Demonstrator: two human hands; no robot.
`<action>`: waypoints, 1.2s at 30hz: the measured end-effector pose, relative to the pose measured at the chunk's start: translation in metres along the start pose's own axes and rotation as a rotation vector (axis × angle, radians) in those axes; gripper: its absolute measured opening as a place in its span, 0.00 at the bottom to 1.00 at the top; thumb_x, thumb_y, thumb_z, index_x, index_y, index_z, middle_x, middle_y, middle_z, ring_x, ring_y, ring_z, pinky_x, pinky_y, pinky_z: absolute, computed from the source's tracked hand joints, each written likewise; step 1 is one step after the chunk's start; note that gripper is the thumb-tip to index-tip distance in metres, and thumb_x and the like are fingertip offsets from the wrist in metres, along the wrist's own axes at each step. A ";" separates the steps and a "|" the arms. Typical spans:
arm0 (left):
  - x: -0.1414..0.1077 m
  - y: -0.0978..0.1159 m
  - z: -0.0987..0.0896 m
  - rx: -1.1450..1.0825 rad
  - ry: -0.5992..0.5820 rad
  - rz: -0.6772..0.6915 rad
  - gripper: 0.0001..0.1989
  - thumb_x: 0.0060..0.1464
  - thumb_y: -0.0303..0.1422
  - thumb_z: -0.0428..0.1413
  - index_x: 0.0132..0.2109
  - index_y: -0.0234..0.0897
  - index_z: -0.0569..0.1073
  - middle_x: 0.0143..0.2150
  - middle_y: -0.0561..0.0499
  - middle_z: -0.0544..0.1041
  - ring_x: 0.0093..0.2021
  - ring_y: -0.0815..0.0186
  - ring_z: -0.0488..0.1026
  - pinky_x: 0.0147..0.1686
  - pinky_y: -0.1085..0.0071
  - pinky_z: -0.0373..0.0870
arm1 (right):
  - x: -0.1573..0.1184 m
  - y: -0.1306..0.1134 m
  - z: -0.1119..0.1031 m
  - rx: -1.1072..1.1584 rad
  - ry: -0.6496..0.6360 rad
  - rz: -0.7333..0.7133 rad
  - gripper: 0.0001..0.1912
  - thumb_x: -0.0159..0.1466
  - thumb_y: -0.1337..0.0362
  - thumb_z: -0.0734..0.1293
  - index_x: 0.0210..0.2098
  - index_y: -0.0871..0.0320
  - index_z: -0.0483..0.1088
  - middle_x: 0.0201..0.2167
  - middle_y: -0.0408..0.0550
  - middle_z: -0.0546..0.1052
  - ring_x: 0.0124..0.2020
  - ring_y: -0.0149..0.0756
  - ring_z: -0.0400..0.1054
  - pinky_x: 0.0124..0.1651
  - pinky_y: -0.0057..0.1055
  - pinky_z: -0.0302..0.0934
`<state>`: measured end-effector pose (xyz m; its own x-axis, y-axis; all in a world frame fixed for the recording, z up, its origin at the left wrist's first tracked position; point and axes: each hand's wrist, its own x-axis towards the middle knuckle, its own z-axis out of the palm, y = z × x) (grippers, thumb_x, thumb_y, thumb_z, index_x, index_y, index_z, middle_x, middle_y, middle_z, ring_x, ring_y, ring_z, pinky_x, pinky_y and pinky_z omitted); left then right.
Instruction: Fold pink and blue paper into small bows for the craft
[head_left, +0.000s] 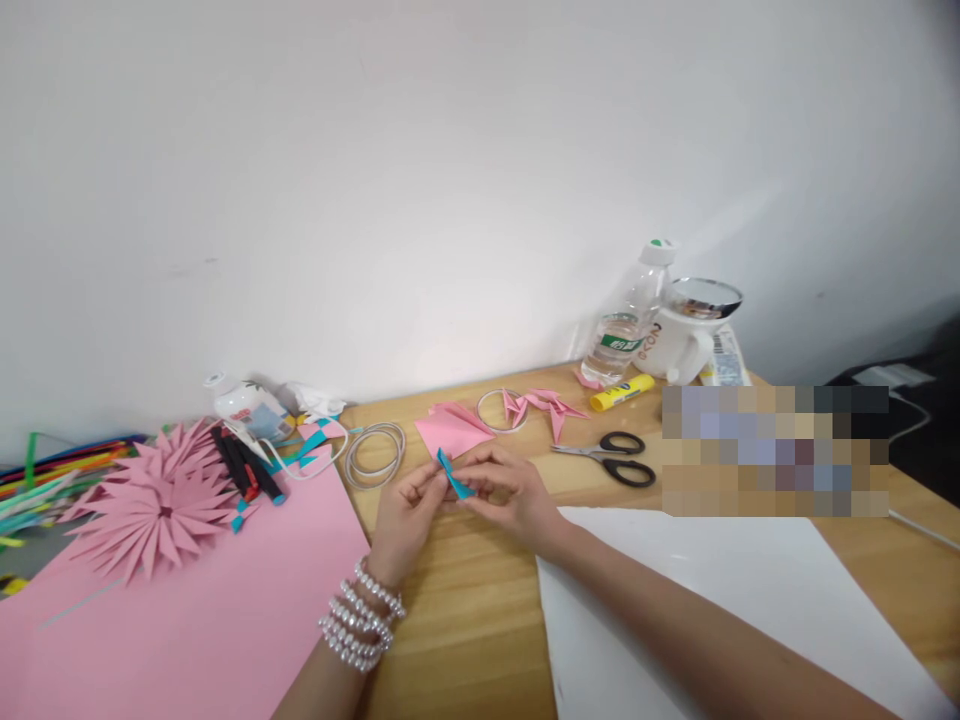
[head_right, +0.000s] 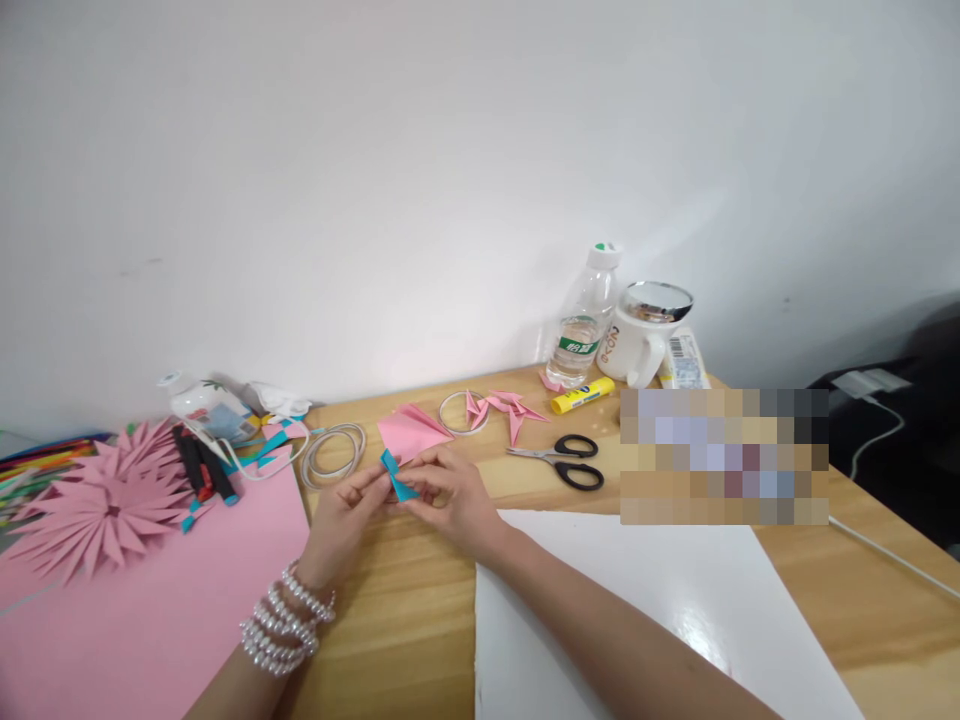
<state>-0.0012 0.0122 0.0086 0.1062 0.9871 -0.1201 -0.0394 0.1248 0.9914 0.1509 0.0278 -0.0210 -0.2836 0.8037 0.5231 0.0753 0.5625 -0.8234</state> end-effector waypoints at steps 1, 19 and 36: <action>0.000 0.000 0.000 0.021 -0.021 0.009 0.16 0.47 0.35 0.56 0.43 0.32 0.73 0.35 0.46 0.79 0.34 0.62 0.75 0.36 0.67 0.72 | 0.000 0.001 0.000 -0.005 0.005 -0.005 0.13 0.53 0.68 0.67 0.39 0.53 0.71 0.35 0.49 0.69 0.32 0.33 0.66 0.29 0.27 0.64; 0.002 -0.003 -0.003 0.160 0.052 0.141 0.12 0.44 0.33 0.58 0.37 0.33 0.76 0.32 0.48 0.78 0.33 0.64 0.73 0.34 0.70 0.71 | 0.001 -0.003 -0.001 0.076 -0.028 0.166 0.08 0.52 0.61 0.68 0.31 0.57 0.71 0.30 0.47 0.69 0.26 0.29 0.64 0.27 0.25 0.62; 0.000 0.001 0.002 0.329 0.048 0.149 0.10 0.44 0.35 0.56 0.33 0.32 0.75 0.29 0.47 0.77 0.29 0.65 0.72 0.31 0.71 0.69 | 0.004 -0.003 0.000 0.362 -0.009 0.436 0.11 0.54 0.57 0.65 0.28 0.60 0.69 0.22 0.43 0.72 0.22 0.28 0.67 0.28 0.26 0.64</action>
<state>0.0010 0.0123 0.0101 0.0766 0.9965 0.0323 0.2712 -0.0520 0.9611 0.1496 0.0291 -0.0161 -0.3083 0.9440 0.1175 -0.1446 0.0756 -0.9866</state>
